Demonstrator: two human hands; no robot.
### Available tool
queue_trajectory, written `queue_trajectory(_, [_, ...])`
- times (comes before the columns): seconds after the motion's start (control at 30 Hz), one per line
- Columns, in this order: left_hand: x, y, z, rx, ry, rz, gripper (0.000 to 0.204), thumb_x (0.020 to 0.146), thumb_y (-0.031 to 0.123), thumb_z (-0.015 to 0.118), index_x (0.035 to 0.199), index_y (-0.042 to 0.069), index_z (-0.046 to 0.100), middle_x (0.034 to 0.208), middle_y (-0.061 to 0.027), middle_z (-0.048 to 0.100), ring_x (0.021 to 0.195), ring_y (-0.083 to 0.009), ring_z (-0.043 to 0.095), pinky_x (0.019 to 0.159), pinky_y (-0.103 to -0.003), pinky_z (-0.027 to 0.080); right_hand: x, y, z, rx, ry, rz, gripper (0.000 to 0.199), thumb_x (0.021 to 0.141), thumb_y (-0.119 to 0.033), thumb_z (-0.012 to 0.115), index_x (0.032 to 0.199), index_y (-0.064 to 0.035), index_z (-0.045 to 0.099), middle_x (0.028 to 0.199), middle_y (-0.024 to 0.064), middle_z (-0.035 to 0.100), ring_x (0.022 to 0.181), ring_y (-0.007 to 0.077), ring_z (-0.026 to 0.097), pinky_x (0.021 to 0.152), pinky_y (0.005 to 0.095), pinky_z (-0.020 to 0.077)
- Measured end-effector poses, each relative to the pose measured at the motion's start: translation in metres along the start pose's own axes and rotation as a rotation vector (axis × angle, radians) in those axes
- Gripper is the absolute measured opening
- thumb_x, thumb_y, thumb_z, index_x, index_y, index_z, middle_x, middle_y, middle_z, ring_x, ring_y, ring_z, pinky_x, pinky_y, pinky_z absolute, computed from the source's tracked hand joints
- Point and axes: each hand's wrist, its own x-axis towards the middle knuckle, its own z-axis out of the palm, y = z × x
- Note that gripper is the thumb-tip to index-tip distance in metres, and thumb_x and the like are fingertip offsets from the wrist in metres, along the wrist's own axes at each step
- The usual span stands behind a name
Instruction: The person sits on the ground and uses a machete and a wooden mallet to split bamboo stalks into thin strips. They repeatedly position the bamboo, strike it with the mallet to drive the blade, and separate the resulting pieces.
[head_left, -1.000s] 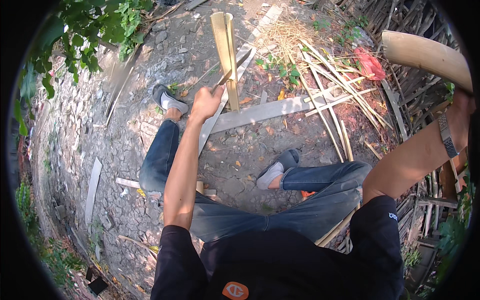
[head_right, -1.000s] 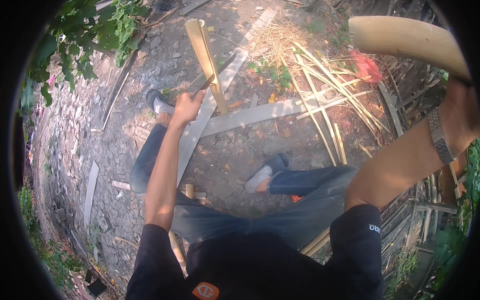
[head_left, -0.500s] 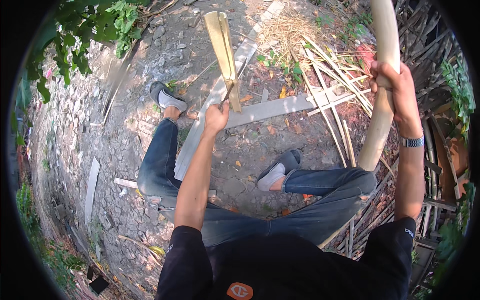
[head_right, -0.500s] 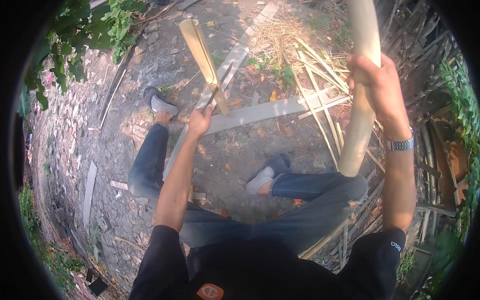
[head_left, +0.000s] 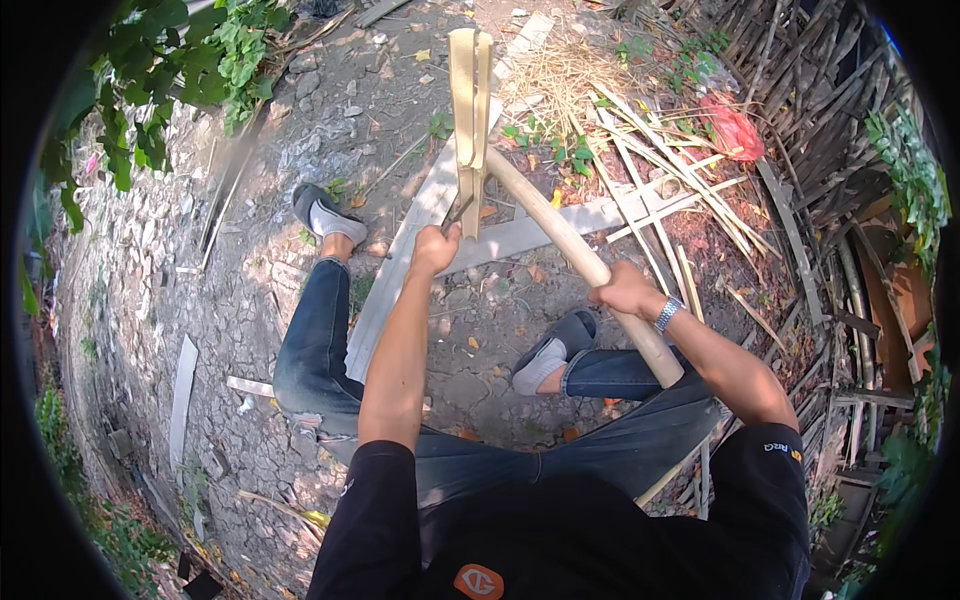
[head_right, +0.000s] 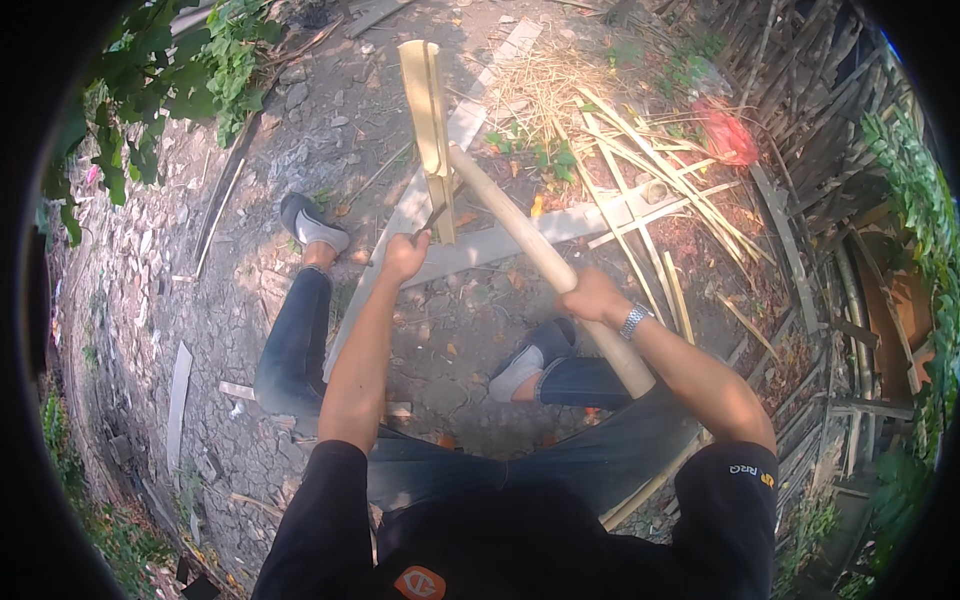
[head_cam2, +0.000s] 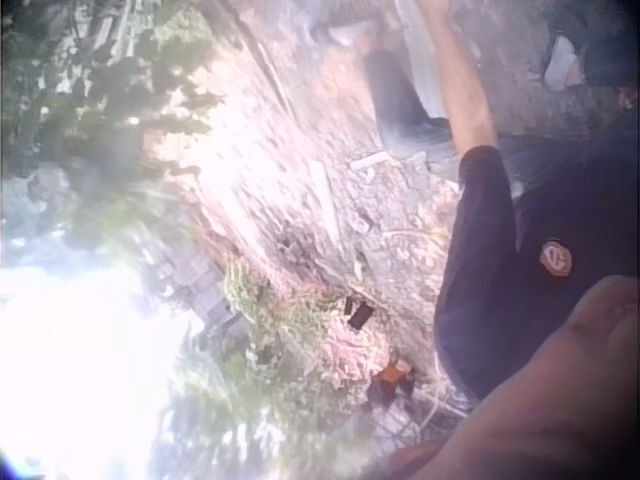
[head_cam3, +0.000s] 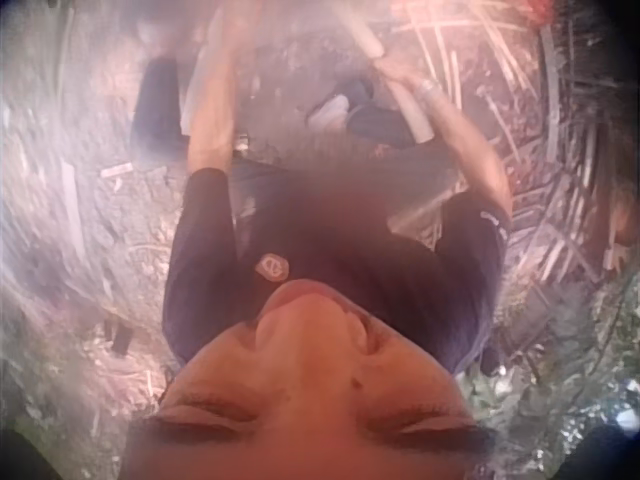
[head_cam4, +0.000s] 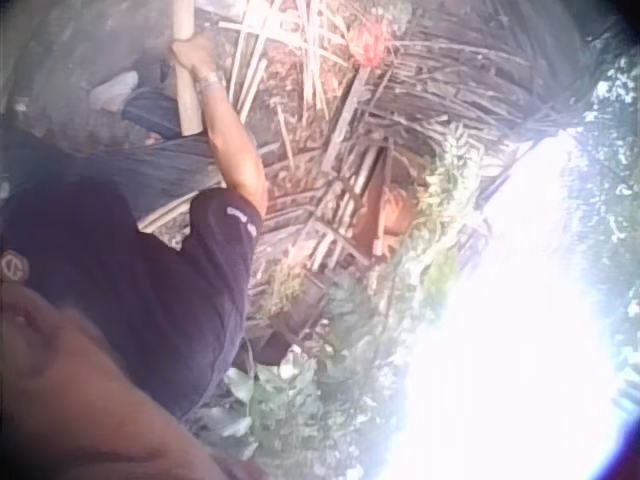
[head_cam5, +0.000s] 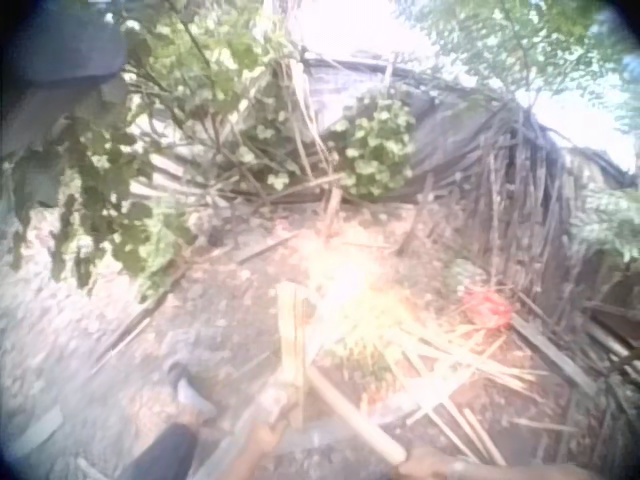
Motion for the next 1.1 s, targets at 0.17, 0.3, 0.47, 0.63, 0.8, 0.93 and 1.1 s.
queue_trajectory(0.17, [-0.008, -0.015, 0.015, -0.183, 0.033, -0.092, 0.055, 0.096, 0.045, 0.064, 0.097, -0.009, 0.073, 0.092, -0.0338, 0.071, 0.096, -0.0481, 0.070, 0.086, -0.051, 0.053, 0.013, -0.031, -0.053, 0.558, 0.222, -0.259, 0.035, 0.079, -0.018, 0.075, 0.100, 0.0090, 0.066, 0.078, 0.0124, 0.069, 0.070, 0.0247, 0.069, 0.066, 0.0379, 0.0555])
queue_trajectory(0.3, [-0.003, -0.006, 0.017, -0.136, 0.058, 0.012, 0.058, 0.097, 0.046, 0.062, 0.092, -0.010, 0.072, 0.080, -0.0308, 0.070, 0.083, -0.0476, 0.071, 0.077, -0.052, 0.053, 0.019, -0.043, -0.043, 0.495, 0.584, -0.468, 0.029, 0.081, -0.015, 0.073, 0.095, 0.0077, 0.064, 0.075, 0.0147, 0.069, 0.066, 0.0278, 0.070, 0.063, 0.0407, 0.0575])
queue_trajectory(0.47, [0.003, -0.004, 0.038, 0.054, -0.011, 0.058, 0.056, 0.097, 0.045, 0.061, 0.095, -0.009, 0.073, 0.086, -0.0325, 0.071, 0.090, -0.0489, 0.071, 0.082, -0.051, 0.054, 0.050, 0.033, 0.018, -0.438, 0.108, -0.175, 0.057, 0.070, -0.031, 0.080, 0.104, 0.0129, 0.071, 0.087, 0.0258, 0.074, 0.083, 0.0327, 0.076, 0.078, 0.0401, 0.0598])
queue_trajectory(0.63, [-0.008, -0.020, 0.054, -0.068, 0.018, -0.019, 0.057, 0.098, 0.046, 0.059, 0.099, -0.009, 0.074, 0.093, -0.0340, 0.071, 0.099, -0.0480, 0.070, 0.090, -0.050, 0.052, 0.046, -0.020, -0.043, -0.029, 0.259, -0.193, 0.048, 0.073, -0.027, 0.078, 0.101, 0.0113, 0.072, 0.078, 0.0211, 0.074, 0.070, 0.0282, 0.074, 0.070, 0.0376, 0.0594])
queue_trajectory(0.8, [-0.002, -0.024, 0.042, -0.064, 0.052, -0.043, 0.057, 0.096, 0.045, 0.062, 0.098, -0.011, 0.073, 0.098, -0.0355, 0.070, 0.101, -0.0491, 0.069, 0.090, -0.050, 0.054, 0.052, -0.025, -0.016, 0.170, 0.516, -0.318, 0.049, 0.072, -0.028, 0.078, 0.103, 0.0100, 0.072, 0.087, 0.0275, 0.073, 0.085, 0.0355, 0.075, 0.078, 0.0440, 0.0589])
queue_trajectory(0.93, [0.004, -0.007, 0.057, 0.011, -0.155, -0.179, 0.058, 0.096, 0.044, 0.062, 0.100, -0.012, 0.072, 0.100, -0.0369, 0.070, 0.103, -0.0481, 0.069, 0.092, -0.050, 0.054, 0.094, 0.057, -0.005, -0.453, 0.168, -0.075, 0.042, 0.072, -0.031, 0.077, 0.098, 0.0026, 0.075, 0.094, 0.0279, 0.074, 0.091, 0.0389, 0.074, 0.083, 0.0448, 0.0592])
queue_trajectory(1.1, [-0.040, -0.073, 0.109, 0.089, -0.057, -0.158, 0.058, 0.096, 0.045, 0.062, 0.101, -0.011, 0.073, 0.101, -0.0367, 0.070, 0.106, -0.0479, 0.069, 0.095, -0.050, 0.054, 0.095, 0.052, -0.036, -0.416, 0.189, -0.124, 0.054, 0.067, -0.030, 0.078, 0.109, 0.0025, 0.073, 0.100, 0.0330, 0.072, 0.093, 0.0437, 0.073, 0.085, 0.0474, 0.0607])
